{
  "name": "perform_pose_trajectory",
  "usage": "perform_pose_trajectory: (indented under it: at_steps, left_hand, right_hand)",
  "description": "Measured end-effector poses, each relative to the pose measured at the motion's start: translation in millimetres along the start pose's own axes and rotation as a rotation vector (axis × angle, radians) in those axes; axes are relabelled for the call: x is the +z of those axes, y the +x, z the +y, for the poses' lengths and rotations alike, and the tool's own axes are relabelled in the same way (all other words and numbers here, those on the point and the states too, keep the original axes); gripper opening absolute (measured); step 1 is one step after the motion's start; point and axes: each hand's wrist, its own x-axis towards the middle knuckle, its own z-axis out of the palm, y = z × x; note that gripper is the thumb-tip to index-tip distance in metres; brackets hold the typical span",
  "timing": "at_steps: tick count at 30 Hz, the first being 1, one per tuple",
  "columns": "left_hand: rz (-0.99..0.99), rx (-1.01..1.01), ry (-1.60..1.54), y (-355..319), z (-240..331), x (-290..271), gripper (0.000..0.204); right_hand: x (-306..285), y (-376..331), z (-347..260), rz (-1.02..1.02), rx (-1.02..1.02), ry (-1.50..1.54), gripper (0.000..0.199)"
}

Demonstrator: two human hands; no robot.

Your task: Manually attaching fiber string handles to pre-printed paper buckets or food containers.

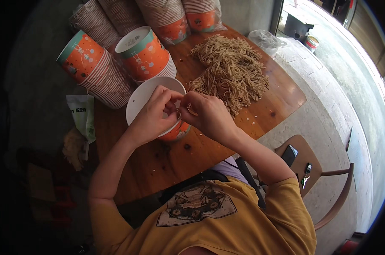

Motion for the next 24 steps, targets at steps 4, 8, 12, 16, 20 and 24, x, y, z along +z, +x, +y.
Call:
perform_pose_trajectory:
  at_steps: [4,8,12,16,20,24]
  left_hand:
    - [0.038,0.063,0.073,-2.0,-10.6,1.6,0.021]
    - [0.097,0.138,0.185,-3.0,-2.3,2.6,0.019]
    - [0.156,0.082,0.326,-6.6,3.0,9.0,0.017]
    - [0.205,-0.088,0.053,-8.4,3.4,12.9,0.014]
    - [0.209,-0.164,-0.058,-7.0,2.5,13.6,0.011]
    - [0.169,-0.221,-0.388,-5.6,-9.2,12.6,0.009]
  right_hand:
    - [0.6,-1.2,-3.4,-0.006,-0.004,-0.030,0.014]
    - [1.4,-1.2,-3.8,0.009,-0.031,-0.045,0.014]
    - [1.1,-1.6,-4.1,-0.001,0.000,-0.040,0.014]
    - [2.1,-1.5,-4.8,0.004,-0.010,-0.050,0.014]
    - [2.9,-2.4,-5.2,0.017,-0.009,-0.032,0.013]
    - [7.5,-5.9,-2.6,0.058,0.008,-0.019,0.012]
